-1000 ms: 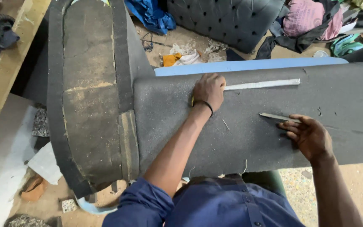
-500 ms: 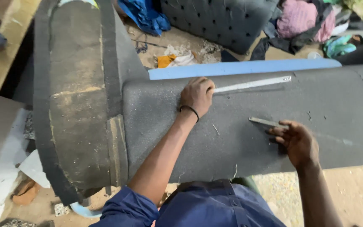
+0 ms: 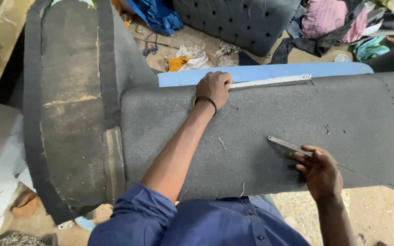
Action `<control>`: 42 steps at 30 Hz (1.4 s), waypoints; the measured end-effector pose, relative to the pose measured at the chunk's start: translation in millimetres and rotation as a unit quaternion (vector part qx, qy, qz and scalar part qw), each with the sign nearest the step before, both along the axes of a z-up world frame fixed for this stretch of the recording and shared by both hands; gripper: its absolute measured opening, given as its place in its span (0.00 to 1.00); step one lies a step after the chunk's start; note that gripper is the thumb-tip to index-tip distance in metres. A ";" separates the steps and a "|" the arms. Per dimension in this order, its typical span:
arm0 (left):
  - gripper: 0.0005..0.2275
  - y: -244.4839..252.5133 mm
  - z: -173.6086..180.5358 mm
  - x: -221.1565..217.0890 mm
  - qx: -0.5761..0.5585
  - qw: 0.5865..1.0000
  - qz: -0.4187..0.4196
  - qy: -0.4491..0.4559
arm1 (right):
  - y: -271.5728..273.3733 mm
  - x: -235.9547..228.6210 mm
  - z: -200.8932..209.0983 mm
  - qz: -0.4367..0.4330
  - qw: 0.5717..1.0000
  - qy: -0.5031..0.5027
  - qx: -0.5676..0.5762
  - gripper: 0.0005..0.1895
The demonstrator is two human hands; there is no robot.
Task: The person measures a large piece of dark gray foam using a tape measure and a metal ruler. They repeatedly align the tools along the foam's surface and use a pointed tool to mark measurements at various intervals.
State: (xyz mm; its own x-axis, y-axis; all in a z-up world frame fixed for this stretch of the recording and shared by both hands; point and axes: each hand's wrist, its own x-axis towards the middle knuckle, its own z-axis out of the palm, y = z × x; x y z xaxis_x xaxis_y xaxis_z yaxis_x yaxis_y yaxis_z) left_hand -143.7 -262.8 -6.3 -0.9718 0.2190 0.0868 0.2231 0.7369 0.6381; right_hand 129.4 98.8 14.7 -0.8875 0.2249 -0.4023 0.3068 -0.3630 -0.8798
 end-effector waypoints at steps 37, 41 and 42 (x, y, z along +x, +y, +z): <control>0.16 6.3 -13.7 -53.8 -0.028 0.997 -0.050 -0.049 | -86.2 -84.4 121.7 0.034 0.989 -0.001 0.141 0.21; 0.02 3.2 -7.1 -54.4 -0.067 0.993 -0.031 -0.097 | -114.8 -123.5 113.5 0.105 0.951 0.088 0.276 0.20; 0.03 2.8 -7.4 -53.4 -0.056 0.993 -0.031 -0.098 | -121.1 -131.6 110.5 0.121 0.933 0.088 0.327 0.18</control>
State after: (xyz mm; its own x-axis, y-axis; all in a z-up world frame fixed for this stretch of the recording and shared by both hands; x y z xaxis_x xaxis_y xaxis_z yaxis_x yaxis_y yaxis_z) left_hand -197.1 -260.0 -13.7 -0.9520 0.2763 -0.1314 0.1492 0.7941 0.5892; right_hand -2.2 -22.3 125.3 -0.9835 0.1557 -0.0924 0.1400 0.3303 -0.9334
